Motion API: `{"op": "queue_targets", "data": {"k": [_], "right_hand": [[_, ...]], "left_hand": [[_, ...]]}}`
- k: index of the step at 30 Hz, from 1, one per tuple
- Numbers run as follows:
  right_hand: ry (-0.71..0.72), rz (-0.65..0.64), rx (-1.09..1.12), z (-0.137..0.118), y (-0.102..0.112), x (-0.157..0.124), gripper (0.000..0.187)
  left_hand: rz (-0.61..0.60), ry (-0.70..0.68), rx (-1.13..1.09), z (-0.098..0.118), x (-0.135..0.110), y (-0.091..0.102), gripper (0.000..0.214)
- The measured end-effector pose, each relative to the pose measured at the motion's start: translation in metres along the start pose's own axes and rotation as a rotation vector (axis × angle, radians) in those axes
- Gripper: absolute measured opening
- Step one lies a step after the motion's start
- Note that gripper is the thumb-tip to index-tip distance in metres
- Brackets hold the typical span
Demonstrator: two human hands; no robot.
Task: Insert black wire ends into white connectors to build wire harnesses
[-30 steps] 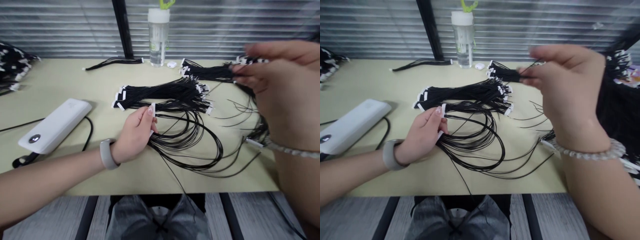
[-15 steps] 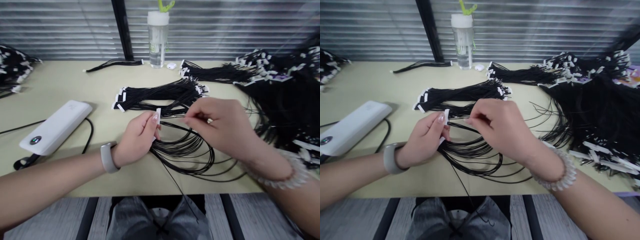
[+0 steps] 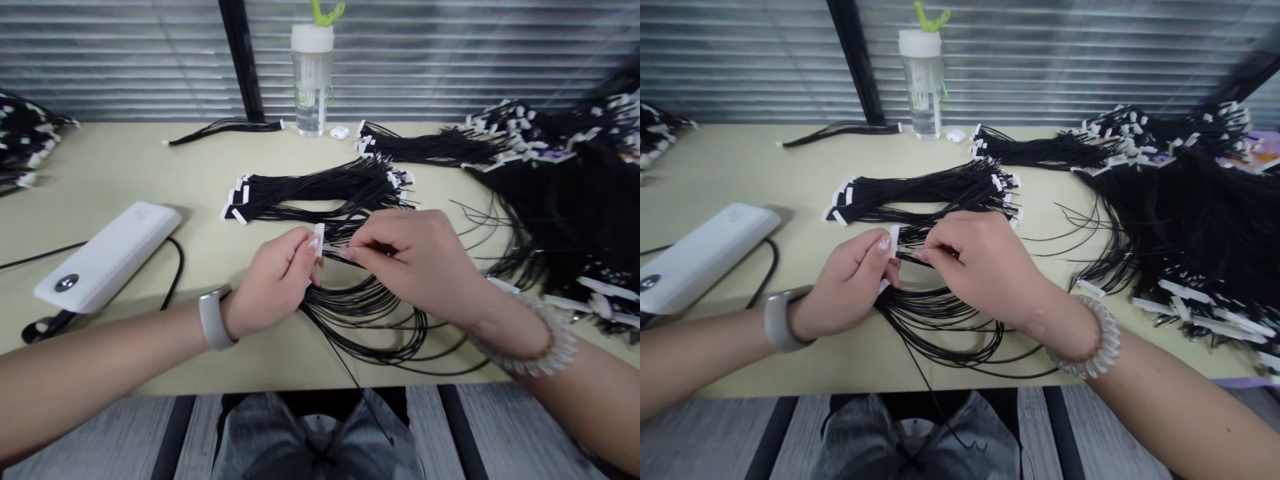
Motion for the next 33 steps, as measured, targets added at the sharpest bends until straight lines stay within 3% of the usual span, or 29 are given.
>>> {"op": "queue_targets", "data": {"k": [8,19,28,30,33], "right_hand": [[-0.031,0.01,0.026,0.0,0.001,0.002,0.021],[0.039,0.051,0.0,-0.004,-0.006,0.0,0.02],[0.045,0.071,-0.175,0.012,-0.002,0.0,0.014],[-0.015,0.065,-0.272,0.021,0.0,-0.001,0.023],[-0.054,0.082,-0.356,0.027,0.006,-0.003,0.049]], "left_hand": [[-0.025,-0.029,0.029,0.002,-0.002,0.0,0.031],[-0.078,-0.03,0.014,0.003,-0.003,-0.002,0.031],[0.006,0.052,-0.057,0.0,0.002,0.001,0.033],[0.037,0.08,-0.082,-0.002,0.004,0.002,0.034],[0.089,0.141,-0.101,-0.005,0.007,0.003,0.032]]}}
Point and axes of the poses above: each hand's wrist, its own x-axis towards the middle knuckle, its own y-axis out of the back of the hand, z = x × y, the point moved 3 cm from there along x, towards the middle knuckle, and after that the axes turned 14 degrees about y, right-handed, at the moved point
